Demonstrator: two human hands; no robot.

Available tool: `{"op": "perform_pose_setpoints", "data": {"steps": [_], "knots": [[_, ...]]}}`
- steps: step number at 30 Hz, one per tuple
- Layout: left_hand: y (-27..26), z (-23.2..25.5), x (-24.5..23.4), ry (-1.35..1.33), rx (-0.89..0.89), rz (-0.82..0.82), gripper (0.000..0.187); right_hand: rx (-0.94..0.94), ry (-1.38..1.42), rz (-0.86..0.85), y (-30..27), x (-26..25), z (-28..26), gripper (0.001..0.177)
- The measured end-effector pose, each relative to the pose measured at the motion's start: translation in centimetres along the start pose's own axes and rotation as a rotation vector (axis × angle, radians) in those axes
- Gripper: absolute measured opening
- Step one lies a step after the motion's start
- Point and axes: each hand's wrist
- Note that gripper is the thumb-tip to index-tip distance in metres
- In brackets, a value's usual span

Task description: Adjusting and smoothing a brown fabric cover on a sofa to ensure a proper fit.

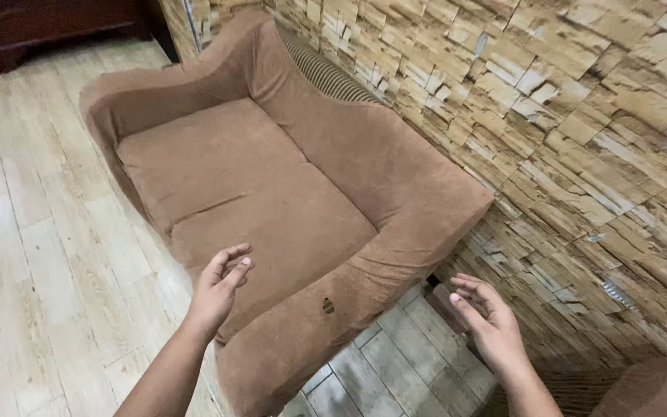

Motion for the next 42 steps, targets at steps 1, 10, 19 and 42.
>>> {"op": "perform_pose_setpoints", "data": {"steps": [1,10,19,42], "knots": [[0.5,-0.8,0.4,-0.001,-0.008,0.003,0.039,0.006,-0.003,-0.006,0.5,-0.1,0.3,0.036],[0.6,1.4,3.6,0.104,-0.162,0.054,0.04,0.069,0.039,-0.121,8.7,-1.4,3.1,0.036],[0.0,-1.6,10.3,0.064,-0.306,0.257,0.042,-0.044,-0.006,-0.308,21.2,-5.8,8.8,0.035],[0.9,-16.3,13.9,1.018,-0.746,0.251,0.053,0.035,-0.92,-0.106,45.1,-10.0,24.6,0.086]]}}
Point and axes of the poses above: each hand's wrist, its own y-axis towards the middle knuckle, its own x-axis out of the palm, z = x × y, and after that the axes turned 10 degrees about y, right-handed
